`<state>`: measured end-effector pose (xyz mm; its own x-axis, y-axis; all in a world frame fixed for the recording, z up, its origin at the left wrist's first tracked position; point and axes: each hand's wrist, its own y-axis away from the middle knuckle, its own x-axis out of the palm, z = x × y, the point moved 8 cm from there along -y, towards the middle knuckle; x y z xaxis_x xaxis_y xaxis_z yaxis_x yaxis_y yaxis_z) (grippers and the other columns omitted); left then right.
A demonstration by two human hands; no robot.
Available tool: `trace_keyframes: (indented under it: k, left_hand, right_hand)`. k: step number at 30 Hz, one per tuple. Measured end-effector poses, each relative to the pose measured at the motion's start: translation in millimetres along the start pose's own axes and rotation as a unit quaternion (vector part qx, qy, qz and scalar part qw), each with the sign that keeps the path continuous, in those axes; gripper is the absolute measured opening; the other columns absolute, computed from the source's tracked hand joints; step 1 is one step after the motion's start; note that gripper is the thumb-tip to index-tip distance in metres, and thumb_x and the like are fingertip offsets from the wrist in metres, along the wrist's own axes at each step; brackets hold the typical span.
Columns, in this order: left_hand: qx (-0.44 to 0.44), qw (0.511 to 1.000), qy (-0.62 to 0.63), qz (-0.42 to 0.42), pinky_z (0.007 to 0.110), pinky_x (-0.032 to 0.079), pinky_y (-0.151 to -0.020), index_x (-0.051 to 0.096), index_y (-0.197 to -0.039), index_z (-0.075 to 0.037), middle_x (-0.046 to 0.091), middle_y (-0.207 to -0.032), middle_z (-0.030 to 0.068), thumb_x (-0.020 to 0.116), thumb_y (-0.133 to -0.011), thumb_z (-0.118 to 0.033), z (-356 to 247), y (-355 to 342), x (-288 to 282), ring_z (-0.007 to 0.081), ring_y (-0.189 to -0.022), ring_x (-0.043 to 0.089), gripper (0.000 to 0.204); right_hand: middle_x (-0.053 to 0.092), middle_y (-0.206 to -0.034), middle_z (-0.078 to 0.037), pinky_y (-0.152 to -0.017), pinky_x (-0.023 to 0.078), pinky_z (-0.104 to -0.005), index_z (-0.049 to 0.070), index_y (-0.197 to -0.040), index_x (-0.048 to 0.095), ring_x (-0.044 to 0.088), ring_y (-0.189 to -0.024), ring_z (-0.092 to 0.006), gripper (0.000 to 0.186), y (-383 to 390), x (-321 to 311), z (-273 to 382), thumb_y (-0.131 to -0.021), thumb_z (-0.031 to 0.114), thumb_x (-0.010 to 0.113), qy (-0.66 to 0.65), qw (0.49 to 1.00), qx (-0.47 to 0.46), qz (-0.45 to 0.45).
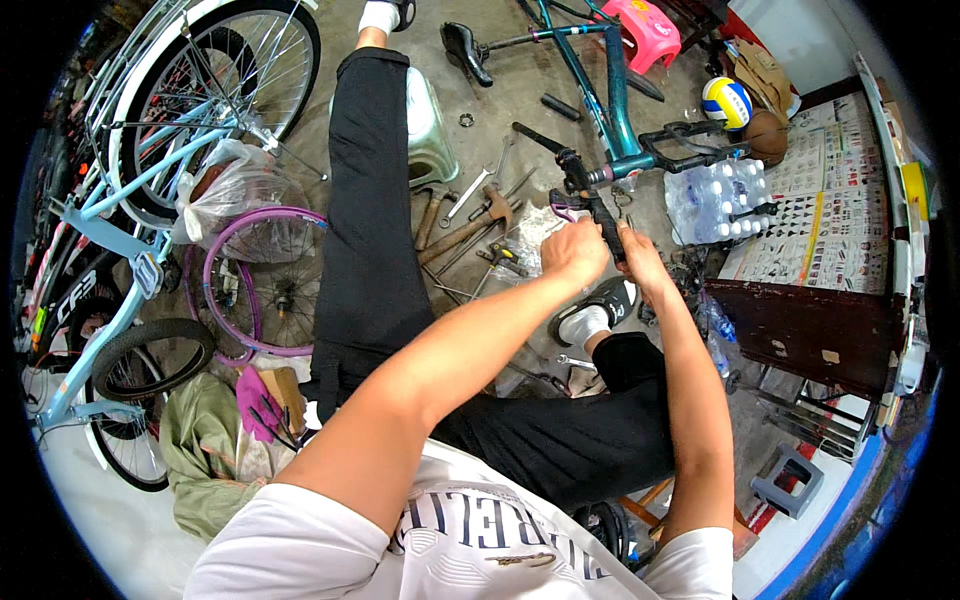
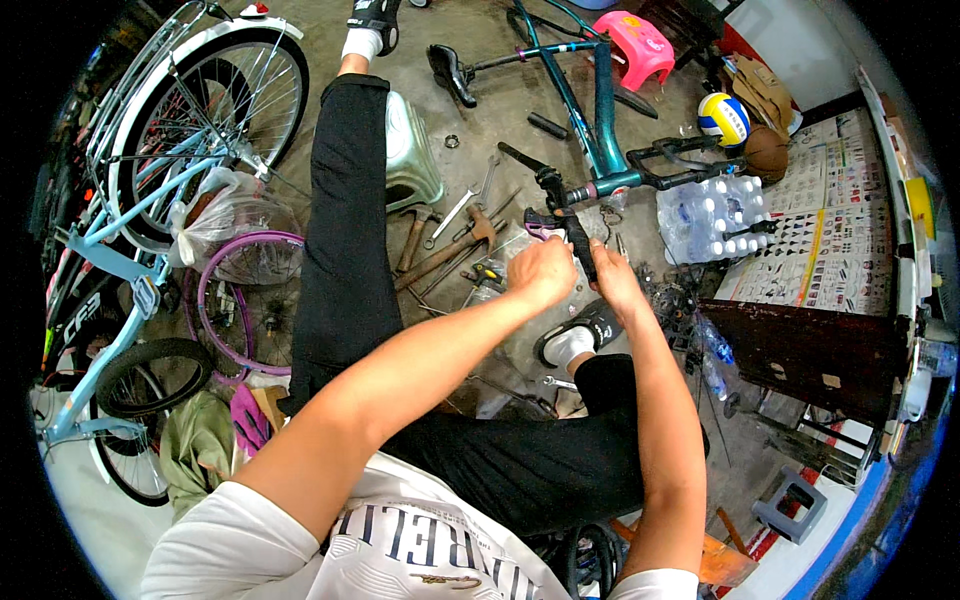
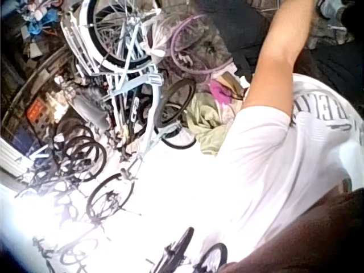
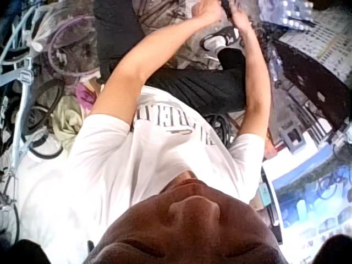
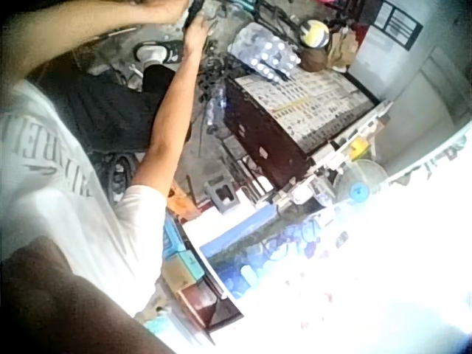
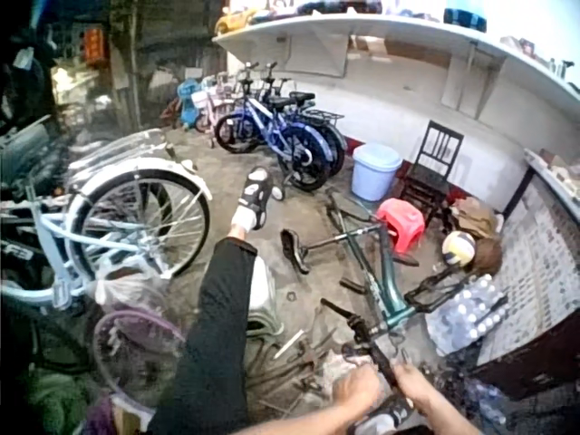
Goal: The person disassembles a bicycle handlebar and brake assembly by hand and using a screwdriver, removing a pink component and a brake lever.
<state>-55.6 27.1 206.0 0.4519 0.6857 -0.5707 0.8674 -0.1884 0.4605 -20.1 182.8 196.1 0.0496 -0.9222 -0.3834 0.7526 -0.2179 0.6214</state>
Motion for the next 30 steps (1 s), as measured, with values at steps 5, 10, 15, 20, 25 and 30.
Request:
trace_keyframes:
  k: [5, 10, 15, 20, 25, 30]
  left_hand:
    - [0.026, 0.999, -0.010, -0.016, 0.053, 0.055, -0.082, 0.071, -0.104, 0.000, 0.074, -0.101, 0.0221, 0.054, -0.094, -0.024, -11, 1, 0, 0.0403, -0.096, 0.071, 0.031]
    - [0.124, 0.976, -0.158, 0.086, 0.050, 0.056, -0.085, 0.073, -0.105, -0.001, 0.074, -0.104, 0.0199, 0.057, -0.090, -0.019, -28, -15, -18, 0.0381, -0.098, 0.072, 0.029]
    - [0.217, 0.905, -0.324, 0.173, 0.046, 0.056, -0.089, 0.075, -0.111, -0.008, 0.073, -0.116, 0.0155, 0.061, -0.094, -0.036, -38, -48, -33, 0.0338, -0.108, 0.070, 0.035]
    - [0.259, 0.819, -0.455, 0.235, 0.047, 0.055, -0.087, 0.075, -0.114, -0.010, 0.073, -0.115, 0.0153, 0.064, -0.085, -0.030, -77, -84, -32, 0.0340, -0.106, 0.070, 0.037]
    - [0.295, 0.755, -0.506, 0.295, 0.045, 0.056, -0.083, 0.077, -0.107, -0.007, 0.074, -0.109, 0.0140, 0.076, -0.080, -0.033, -106, -104, -29, 0.0313, -0.102, 0.071, 0.038]
    - [0.379, 0.750, -0.487, 0.237, 0.045, 0.056, -0.084, 0.077, -0.108, -0.006, 0.075, -0.106, 0.0141, 0.073, -0.081, -0.024, -132, -72, 4, 0.0310, -0.101, 0.072, 0.033]
  right_hand:
    - [0.062, -0.089, -0.004, -0.073, 0.049, -0.0336, -0.001, -0.103, 0.066, 0.054, -0.080, -0.0153, 0.060, 1, 0, -1, -0.104, 0.056, 0.046, 0.013, 1.000, 0.007, 0.015]
    - [0.062, -0.087, -0.005, -0.071, 0.048, -0.0334, 0.000, -0.101, 0.067, 0.054, -0.078, -0.0157, 0.060, -1, -2, 0, -0.104, 0.056, 0.045, 0.035, 0.999, 0.001, 0.001]
    - [0.061, -0.079, -0.004, -0.069, 0.048, -0.0327, -0.001, -0.096, 0.066, 0.054, -0.071, -0.0166, 0.060, -4, -1, 0, -0.104, 0.054, 0.045, 0.028, 1.000, -0.013, -0.007]
    - [0.060, -0.078, -0.008, -0.071, 0.046, -0.0347, 0.000, -0.100, 0.067, 0.057, -0.071, -0.0229, 0.062, -11, -6, 5, -0.103, 0.057, 0.043, 0.128, 0.991, -0.034, -0.002]
    - [0.072, -0.091, -0.023, -0.086, 0.052, -0.0469, 0.000, -0.107, 0.067, 0.070, -0.096, -0.0393, 0.068, 3, 4, 42, -0.094, 0.065, 0.051, 0.335, 0.938, -0.077, -0.039]
    - [0.073, -0.092, -0.022, -0.079, 0.057, -0.0477, -0.004, -0.116, 0.060, 0.072, -0.093, -0.0375, 0.067, 13, 23, 70, -0.079, 0.049, 0.079, 0.571, 0.806, -0.126, -0.086]
